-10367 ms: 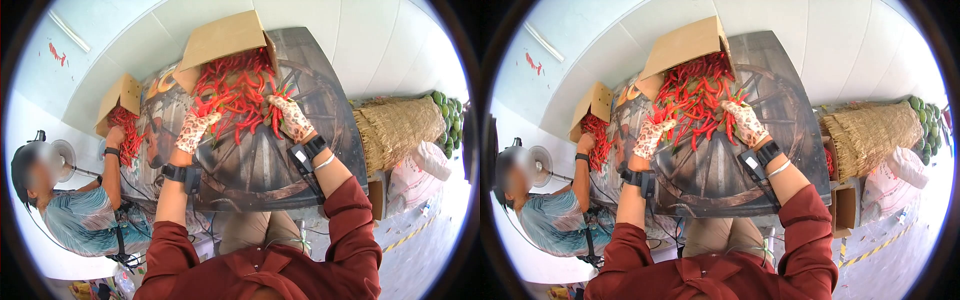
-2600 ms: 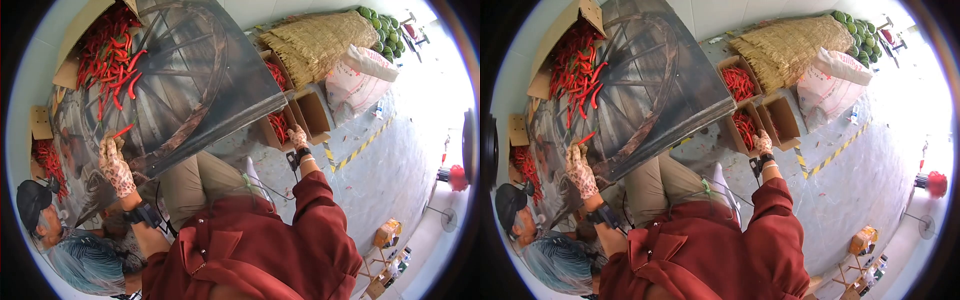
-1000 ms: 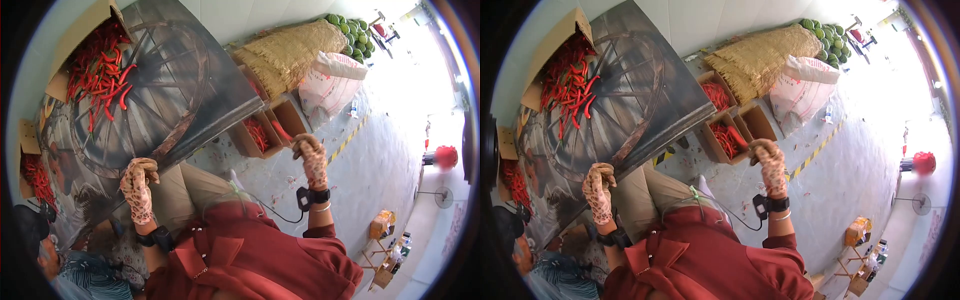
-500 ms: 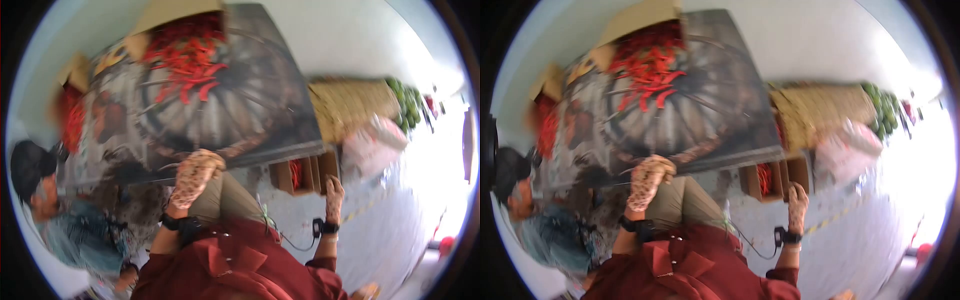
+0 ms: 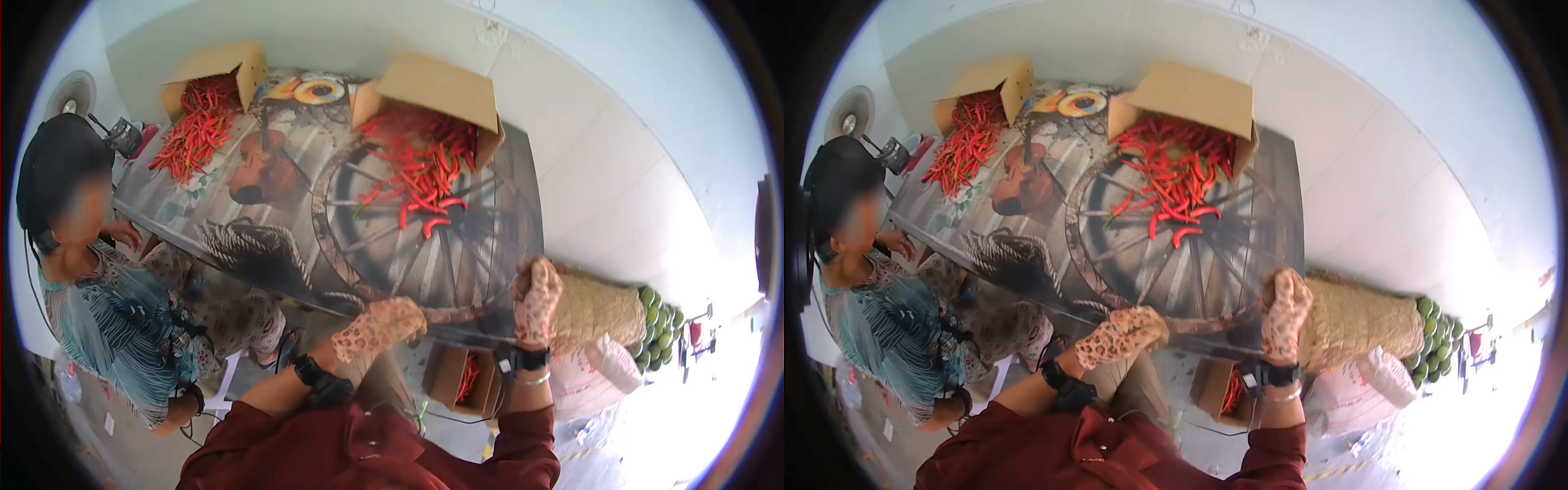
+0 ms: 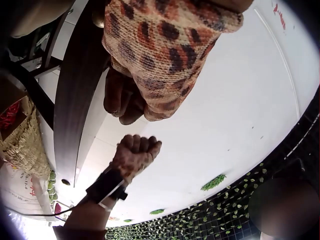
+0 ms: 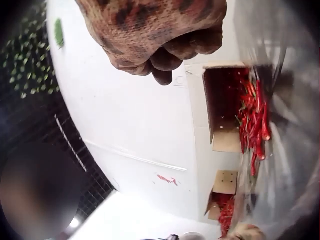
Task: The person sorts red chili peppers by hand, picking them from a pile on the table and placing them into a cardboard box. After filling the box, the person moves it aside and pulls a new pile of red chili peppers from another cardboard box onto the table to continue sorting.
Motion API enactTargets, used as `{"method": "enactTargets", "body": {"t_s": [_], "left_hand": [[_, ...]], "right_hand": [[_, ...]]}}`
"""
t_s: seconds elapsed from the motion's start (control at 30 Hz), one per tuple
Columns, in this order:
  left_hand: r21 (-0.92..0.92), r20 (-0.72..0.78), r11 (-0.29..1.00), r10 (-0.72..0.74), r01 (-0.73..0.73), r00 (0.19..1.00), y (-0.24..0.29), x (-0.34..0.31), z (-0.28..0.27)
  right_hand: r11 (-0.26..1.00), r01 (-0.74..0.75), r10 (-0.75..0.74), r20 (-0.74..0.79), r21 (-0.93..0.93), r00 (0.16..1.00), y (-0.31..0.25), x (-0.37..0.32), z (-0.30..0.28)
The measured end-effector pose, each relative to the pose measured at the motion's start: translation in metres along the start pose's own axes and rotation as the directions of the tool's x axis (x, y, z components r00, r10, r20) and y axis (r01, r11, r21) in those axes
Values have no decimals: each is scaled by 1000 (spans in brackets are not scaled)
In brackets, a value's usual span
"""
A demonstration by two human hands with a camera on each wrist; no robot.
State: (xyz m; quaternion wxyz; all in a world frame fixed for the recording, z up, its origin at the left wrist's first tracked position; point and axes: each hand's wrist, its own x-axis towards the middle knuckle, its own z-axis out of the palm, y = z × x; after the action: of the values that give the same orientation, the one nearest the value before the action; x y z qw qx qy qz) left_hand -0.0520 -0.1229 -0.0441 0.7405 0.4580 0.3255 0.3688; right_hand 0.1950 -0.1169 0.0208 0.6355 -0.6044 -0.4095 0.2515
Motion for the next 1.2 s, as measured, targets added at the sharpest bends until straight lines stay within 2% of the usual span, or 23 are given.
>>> {"method": "enactTargets", "body": {"t_s": [0.07,0.13,0.2,0.27,0.3,0.43,0.53,0.6,0.63,0.67,0.7,0.73,0.77,0.8,0.87,0.9,0.97,1.0,1.03,1.07,1.1,1.13,1.2], "left_hand": [[12,19,996,88,-88,996,-2,4,-6],[224,155,923,284,-314,946,7,2,-11],[174,115,944,263,-281,958,17,-7,-15],[256,354,935,145,-245,924,22,-6,-31],[254,348,932,163,-260,923,24,1,-33],[461,461,767,223,-446,859,31,28,-33],[587,528,630,180,-509,830,27,33,-38],[611,534,722,-72,-326,842,84,53,-35],[428,552,731,254,-532,794,61,84,-42],[243,497,649,555,-721,667,37,114,-54],[684,531,23,670,-730,519,45,125,-67],[758,652,-591,664,-277,367,61,138,-83],[825,284,100,777,-556,562,75,153,-83],[431,-5,736,580,-522,814,88,165,-81],[386,-243,839,493,-383,836,101,166,-88],[384,-243,844,484,-375,840,95,172,-101],[738,-90,495,746,-459,659,74,180,-123],[737,-97,505,736,-449,670,68,179,-128],[927,57,146,856,-346,513,65,181,-133],[963,264,-223,887,-150,378,66,181,-135],[969,133,5,830,-246,541,67,179,-138],[971,126,9,830,-240,544,68,178,-141],[963,259,-181,819,-199,512,72,174,-143]], "right_hand": [[953,-129,93,140,274,986,21,41,30],[935,-148,116,118,323,986,24,65,70],[937,-130,86,148,325,985,43,85,94],[921,-147,116,105,360,988,58,99,111],[911,-170,146,92,376,985,64,102,116],[876,-214,196,86,433,977,74,106,115],[866,-207,186,93,454,978,81,112,112],[866,-228,198,113,445,974,83,112,111],[888,-215,193,97,406,977,84,113,111],[909,-201,185,78,366,980,84,114,112],[917,-187,159,109,352,981,83,113,110],[919,-189,162,105,346,981,83,112,110],[916,-195,165,115,351,980,82,112,110],[913,-202,167,126,356,978,80,112,111],[913,-218,186,123,345,975,77,113,110],[920,-196,155,144,338,977,78,114,110],[932,-151,104,158,329,982,82,112,111],[932,-166,120,159,323,980,82,110,111],[942,-161,121,149,293,981,81,111,112],[952,-156,122,141,262,982,79,112,113],[953,-157,118,162,259,980,77,113,112],[953,-163,122,168,256,978,77,113,112],[955,-131,90,158,268,983,79,113,112]]}}
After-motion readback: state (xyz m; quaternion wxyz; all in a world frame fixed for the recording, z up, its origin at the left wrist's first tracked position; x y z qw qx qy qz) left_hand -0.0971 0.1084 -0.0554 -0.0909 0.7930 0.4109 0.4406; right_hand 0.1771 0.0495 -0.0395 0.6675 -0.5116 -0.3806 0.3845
